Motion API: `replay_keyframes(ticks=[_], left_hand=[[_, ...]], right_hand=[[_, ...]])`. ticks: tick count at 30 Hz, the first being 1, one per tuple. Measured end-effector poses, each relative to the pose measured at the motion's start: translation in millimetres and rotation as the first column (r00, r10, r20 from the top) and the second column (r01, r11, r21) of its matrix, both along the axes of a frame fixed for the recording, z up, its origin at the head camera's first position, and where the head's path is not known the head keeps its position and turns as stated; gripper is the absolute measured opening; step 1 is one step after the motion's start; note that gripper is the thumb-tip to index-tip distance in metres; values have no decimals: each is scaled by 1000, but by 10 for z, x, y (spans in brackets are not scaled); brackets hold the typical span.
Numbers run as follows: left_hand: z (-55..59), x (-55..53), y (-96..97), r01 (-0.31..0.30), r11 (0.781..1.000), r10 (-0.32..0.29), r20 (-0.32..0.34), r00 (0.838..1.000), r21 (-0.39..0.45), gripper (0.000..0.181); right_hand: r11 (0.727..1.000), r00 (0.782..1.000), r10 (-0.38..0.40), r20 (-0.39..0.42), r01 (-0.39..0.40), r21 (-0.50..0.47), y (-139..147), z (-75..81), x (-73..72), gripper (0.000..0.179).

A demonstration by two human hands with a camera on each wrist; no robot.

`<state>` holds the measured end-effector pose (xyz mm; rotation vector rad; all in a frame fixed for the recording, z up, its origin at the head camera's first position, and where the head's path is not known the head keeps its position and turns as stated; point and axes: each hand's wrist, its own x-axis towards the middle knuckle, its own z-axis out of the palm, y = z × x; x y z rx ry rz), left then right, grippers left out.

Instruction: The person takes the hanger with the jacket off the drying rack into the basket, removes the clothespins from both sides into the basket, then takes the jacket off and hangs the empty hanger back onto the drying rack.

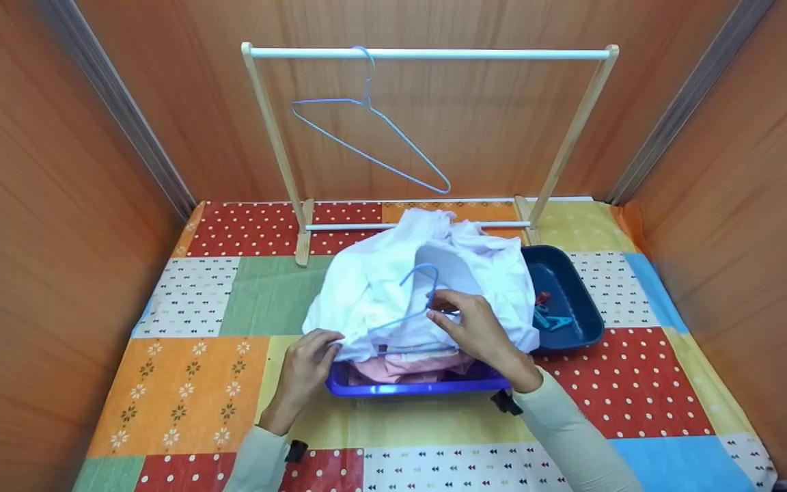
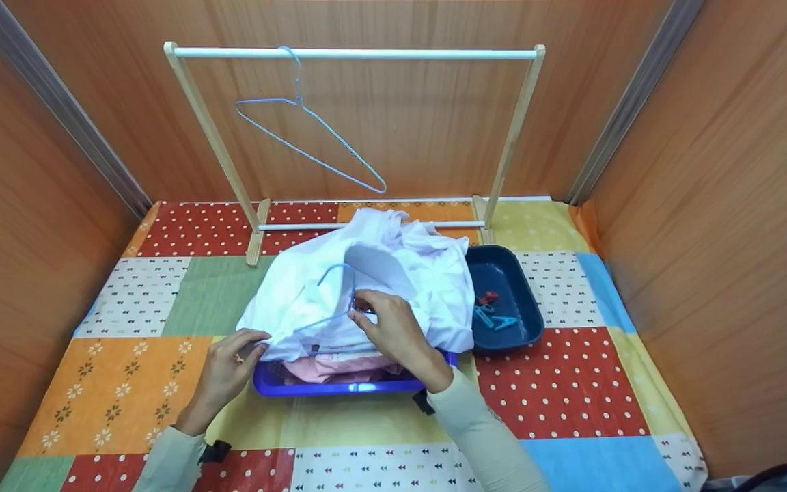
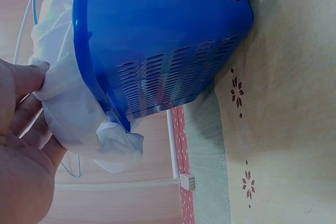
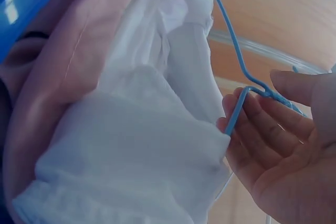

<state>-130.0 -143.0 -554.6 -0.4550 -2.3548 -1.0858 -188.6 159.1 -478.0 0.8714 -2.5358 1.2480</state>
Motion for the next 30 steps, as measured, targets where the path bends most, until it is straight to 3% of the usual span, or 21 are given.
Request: replay_keyframes(ticks=[8,16,30], left_hand=[[-14,15,-1,-20,1000,20,32,999,5,19],[3,9,-9,-11,1000,10,44,999,23,19],[-42,-9,-81,-81,996,81,-8,997,30,19]], right_hand=[[999,1000,-18,25,20,-51,-111,-65,-17,3],[998,999,-26,-30,24,-51,-61,-115,-10,6],[997,999,-36,-3,36,-69,136,-97,-13,8]])
